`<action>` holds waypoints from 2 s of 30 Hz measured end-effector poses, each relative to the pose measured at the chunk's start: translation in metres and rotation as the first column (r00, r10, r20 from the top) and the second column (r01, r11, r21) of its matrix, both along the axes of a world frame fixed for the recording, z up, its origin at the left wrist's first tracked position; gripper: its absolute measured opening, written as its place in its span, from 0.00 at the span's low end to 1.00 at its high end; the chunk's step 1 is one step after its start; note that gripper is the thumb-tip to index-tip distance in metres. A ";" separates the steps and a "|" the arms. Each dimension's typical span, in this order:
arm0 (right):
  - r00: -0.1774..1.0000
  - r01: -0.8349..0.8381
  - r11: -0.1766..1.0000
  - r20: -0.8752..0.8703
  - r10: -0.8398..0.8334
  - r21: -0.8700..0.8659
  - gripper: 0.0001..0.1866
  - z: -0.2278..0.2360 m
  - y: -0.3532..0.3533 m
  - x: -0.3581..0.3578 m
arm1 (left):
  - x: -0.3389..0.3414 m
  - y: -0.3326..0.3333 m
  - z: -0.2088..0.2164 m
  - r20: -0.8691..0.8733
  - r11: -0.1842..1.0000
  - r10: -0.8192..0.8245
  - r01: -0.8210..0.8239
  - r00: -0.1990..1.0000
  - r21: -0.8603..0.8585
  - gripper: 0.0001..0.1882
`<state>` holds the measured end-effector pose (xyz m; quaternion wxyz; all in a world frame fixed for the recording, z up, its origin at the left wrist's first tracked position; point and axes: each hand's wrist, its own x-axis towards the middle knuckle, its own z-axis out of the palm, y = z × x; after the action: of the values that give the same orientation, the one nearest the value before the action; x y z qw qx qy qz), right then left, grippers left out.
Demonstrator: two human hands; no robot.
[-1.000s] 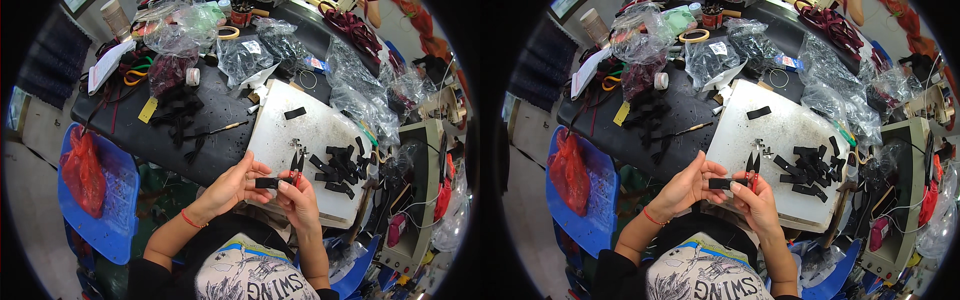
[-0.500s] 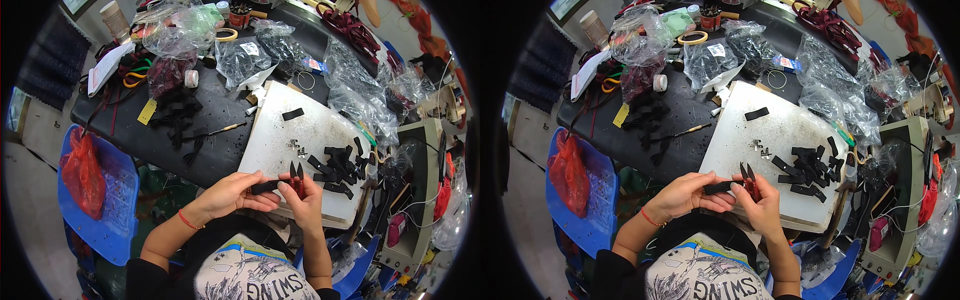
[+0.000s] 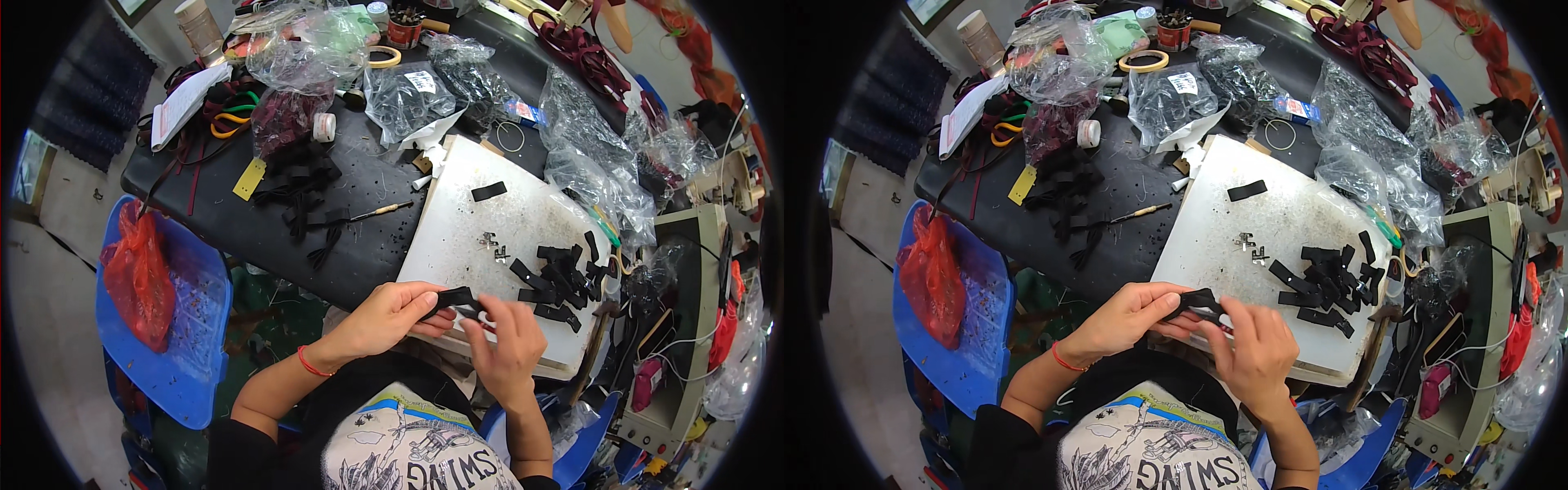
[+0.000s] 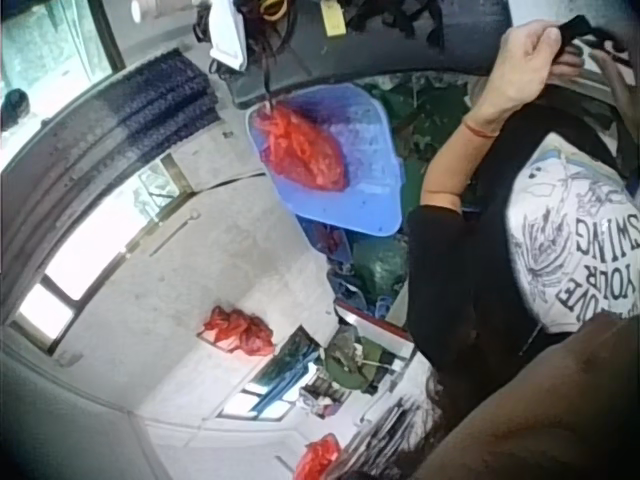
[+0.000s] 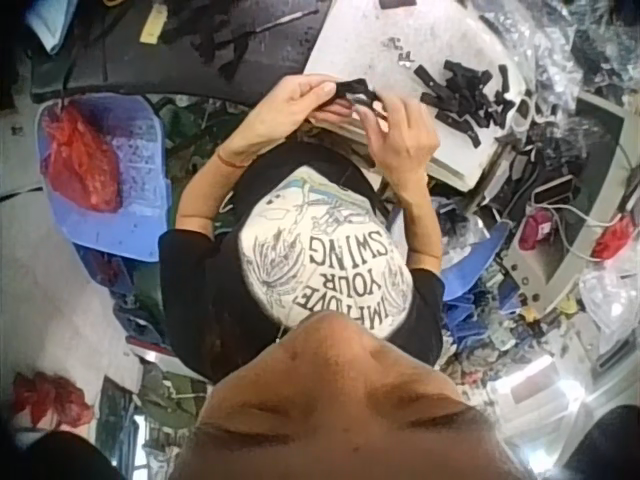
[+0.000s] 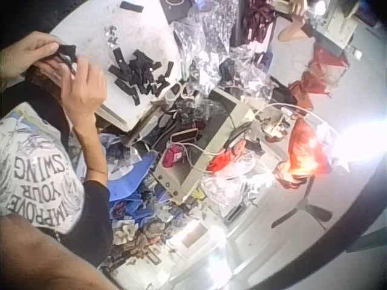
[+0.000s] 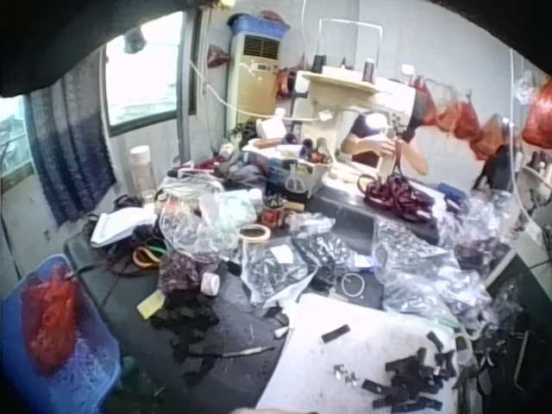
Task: The person repeatedly picks up black fabric strap pieces and small metal clips from a cluttered workbench. They insert the clips into the strap ends and trim excess material using red-handled scissors, then place the finished units on the table.
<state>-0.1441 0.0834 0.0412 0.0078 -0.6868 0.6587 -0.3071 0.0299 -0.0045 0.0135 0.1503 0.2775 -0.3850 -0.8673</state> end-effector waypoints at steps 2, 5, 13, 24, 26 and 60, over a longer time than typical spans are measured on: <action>0.987 -0.028 0.999 -0.158 0.025 -0.015 0.15 0.003 0.002 0.000 | 0.000 -0.002 0.001 0.013 1.000 -0.019 0.019 1.000 0.000 0.20; 0.982 -0.033 0.999 -0.187 0.029 -0.016 0.14 -0.001 0.002 -0.003 | 0.002 -0.003 0.004 0.040 0.999 -0.031 0.032 0.999 -0.025 0.19; 0.991 -0.049 0.998 -0.124 0.044 -0.041 0.12 -0.004 0.004 0.001 | -0.001 0.002 0.004 0.060 0.982 0.038 -0.026 0.997 -0.189 0.16; 0.999 -0.012 0.980 0.049 0.002 0.197 0.07 -0.007 0.001 -0.002 | 0.001 0.011 0.007 0.140 0.684 0.195 -0.032 0.971 -0.728 0.14; 0.998 -0.027 0.989 0.053 0.019 0.142 0.07 -0.003 -0.002 -0.001 | 0.005 0.003 0.015 0.164 0.789 0.110 0.014 0.980 -0.614 0.14; 0.620 0.646 0.750 0.476 -0.624 0.141 0.09 -0.031 0.011 -0.097 | -0.074 -0.028 -0.022 0.037 0.052 0.427 0.017 0.903 -0.999 0.11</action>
<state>-0.2413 0.0945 0.0107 0.0524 -0.3070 0.8262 -0.4694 -0.0444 -0.0326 -0.0085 0.3556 0.2937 -0.8401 -0.2856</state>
